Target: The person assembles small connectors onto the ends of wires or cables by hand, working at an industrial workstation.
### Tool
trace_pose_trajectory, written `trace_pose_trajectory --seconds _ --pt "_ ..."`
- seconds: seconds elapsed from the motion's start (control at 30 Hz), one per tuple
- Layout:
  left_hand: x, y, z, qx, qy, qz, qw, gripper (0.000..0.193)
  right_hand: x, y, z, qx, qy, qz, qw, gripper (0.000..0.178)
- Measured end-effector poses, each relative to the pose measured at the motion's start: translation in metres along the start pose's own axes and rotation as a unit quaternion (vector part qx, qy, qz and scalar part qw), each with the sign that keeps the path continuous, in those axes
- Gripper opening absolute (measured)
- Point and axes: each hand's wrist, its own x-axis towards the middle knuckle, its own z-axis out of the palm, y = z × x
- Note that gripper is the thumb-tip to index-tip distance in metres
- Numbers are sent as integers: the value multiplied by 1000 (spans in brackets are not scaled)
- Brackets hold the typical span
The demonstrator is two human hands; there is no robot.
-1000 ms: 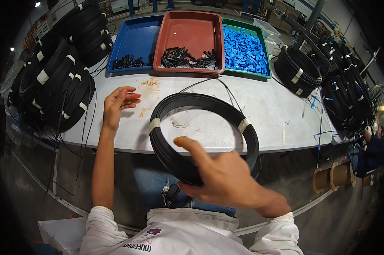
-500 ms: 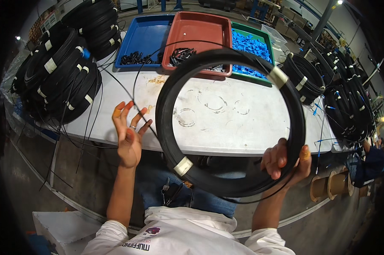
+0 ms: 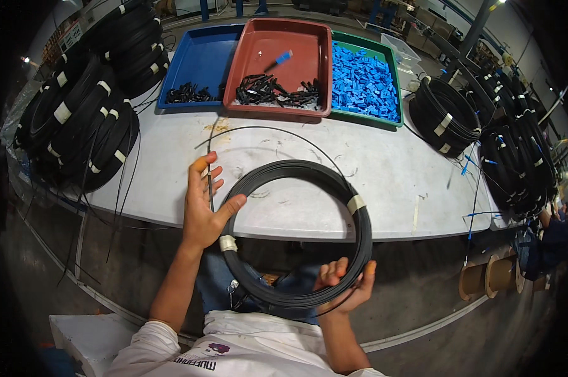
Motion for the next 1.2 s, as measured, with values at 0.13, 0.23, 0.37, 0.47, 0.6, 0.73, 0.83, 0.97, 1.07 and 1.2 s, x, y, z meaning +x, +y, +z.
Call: trace_pose_trajectory --seconds 0.13,0.23,0.37,0.47,0.6,0.73,0.83,0.97,1.07,1.2 --pt "14 1 2 258 -84 76 960 97 -16 28 34 25 64 60 996 65" --pt "36 3 -7 217 -196 -29 956 95 -29 38 33 -13 100 82 992 65" --pt "69 -12 -12 166 -278 -40 945 83 -30 38 21 -179 -18 122 976 63" --pt "80 -17 -12 202 -275 -29 939 78 -15 -2 12 -397 -68 239 883 65" --pt "103 -30 -9 213 -319 32 923 76 37 -77 79 -703 -202 421 537 41" --pt "124 -24 2 217 -352 55 909 71 80 -81 119 -769 -170 37 614 13" --pt "136 -43 3 205 -356 77 908 70 183 -33 134 -836 -170 -167 495 46" --pt "141 -51 7 193 -334 83 919 64 277 19 128 -818 -236 -64 521 65" --pt "141 -48 3 191 -317 58 927 61 292 56 158 -844 -213 -1 493 65" --pt "153 -50 -23 181 -285 61 939 52 301 89 142 -879 -308 -87 354 58"
